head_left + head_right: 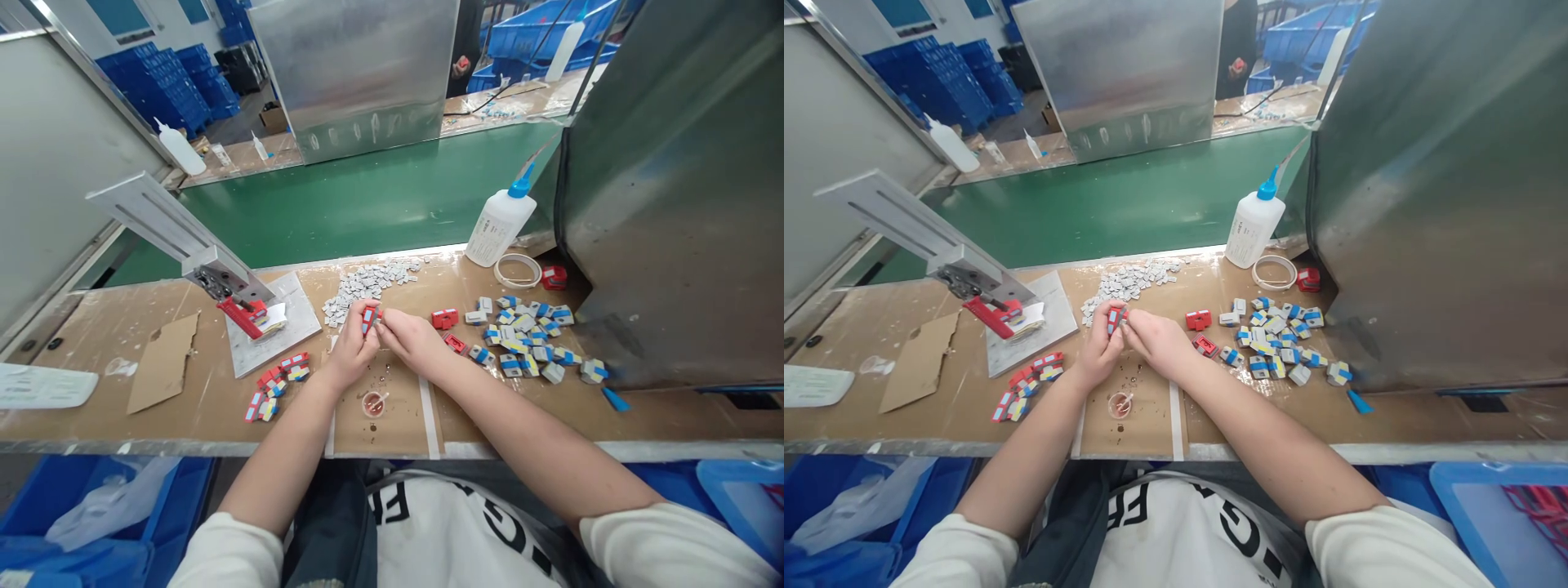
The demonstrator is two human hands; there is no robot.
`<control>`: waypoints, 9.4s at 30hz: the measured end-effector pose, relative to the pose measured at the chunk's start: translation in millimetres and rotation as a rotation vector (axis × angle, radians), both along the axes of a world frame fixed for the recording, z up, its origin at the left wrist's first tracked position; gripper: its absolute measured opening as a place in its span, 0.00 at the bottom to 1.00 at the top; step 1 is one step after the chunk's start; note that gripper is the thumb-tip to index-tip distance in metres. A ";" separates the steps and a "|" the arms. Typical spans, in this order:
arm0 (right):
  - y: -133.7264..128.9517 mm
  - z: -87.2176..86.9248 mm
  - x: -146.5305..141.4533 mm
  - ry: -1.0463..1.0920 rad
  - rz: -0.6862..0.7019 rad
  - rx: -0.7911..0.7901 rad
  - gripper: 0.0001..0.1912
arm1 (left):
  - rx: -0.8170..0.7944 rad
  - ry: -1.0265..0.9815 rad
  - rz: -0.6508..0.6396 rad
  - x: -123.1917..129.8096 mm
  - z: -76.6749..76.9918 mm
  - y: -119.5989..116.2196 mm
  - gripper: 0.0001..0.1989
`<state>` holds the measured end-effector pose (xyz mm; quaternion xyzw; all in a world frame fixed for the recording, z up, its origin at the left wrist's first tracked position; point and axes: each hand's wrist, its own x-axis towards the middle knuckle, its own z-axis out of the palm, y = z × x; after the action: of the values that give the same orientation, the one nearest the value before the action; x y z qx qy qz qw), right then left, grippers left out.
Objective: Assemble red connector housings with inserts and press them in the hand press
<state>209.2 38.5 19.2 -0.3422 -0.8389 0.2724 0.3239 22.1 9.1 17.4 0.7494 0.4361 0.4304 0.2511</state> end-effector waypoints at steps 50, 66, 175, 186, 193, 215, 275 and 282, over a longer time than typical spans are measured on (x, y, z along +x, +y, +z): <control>-22.2 11.1 16.4 -0.104 0.476 -0.086 0.20 | -0.556 -0.582 -0.089 -12.5 -0.3 26.7 0.32; 8.0 6.9 30.3 0.217 -0.249 -0.179 0.22 | -0.756 -0.357 -0.196 -17.5 -3.7 22.7 0.33; -1.0 12.4 24.6 0.060 -0.158 -0.115 0.21 | -0.752 -0.360 -0.210 -14.9 -3.4 21.2 0.31; -2.2 11.8 23.8 0.022 -0.137 -0.063 0.20 | -0.760 -0.356 -0.217 -12.5 -0.9 19.6 0.30; -3.7 13.2 22.4 -0.012 -0.145 -0.040 0.20 | -0.758 -0.341 -0.222 -11.8 -1.2 19.2 0.30; -56.3 43.7 57.3 -0.612 -0.061 0.150 0.21 | -0.614 -0.569 -0.125 -6.5 0.4 23.9 0.31; -8.3 24.3 -17.7 0.613 -0.205 -0.605 0.30 | 0.273 0.216 0.158 -24.4 13.8 -3.5 0.44; 13.0 36.6 -85.7 0.472 -0.056 -0.547 0.35 | 0.214 -0.086 0.334 -67.8 30.2 -61.1 0.34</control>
<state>123.5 51.5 55.8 -0.3666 -0.6273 0.5495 0.4125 -45.7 -52.0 47.6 0.6701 0.4948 0.5416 0.1136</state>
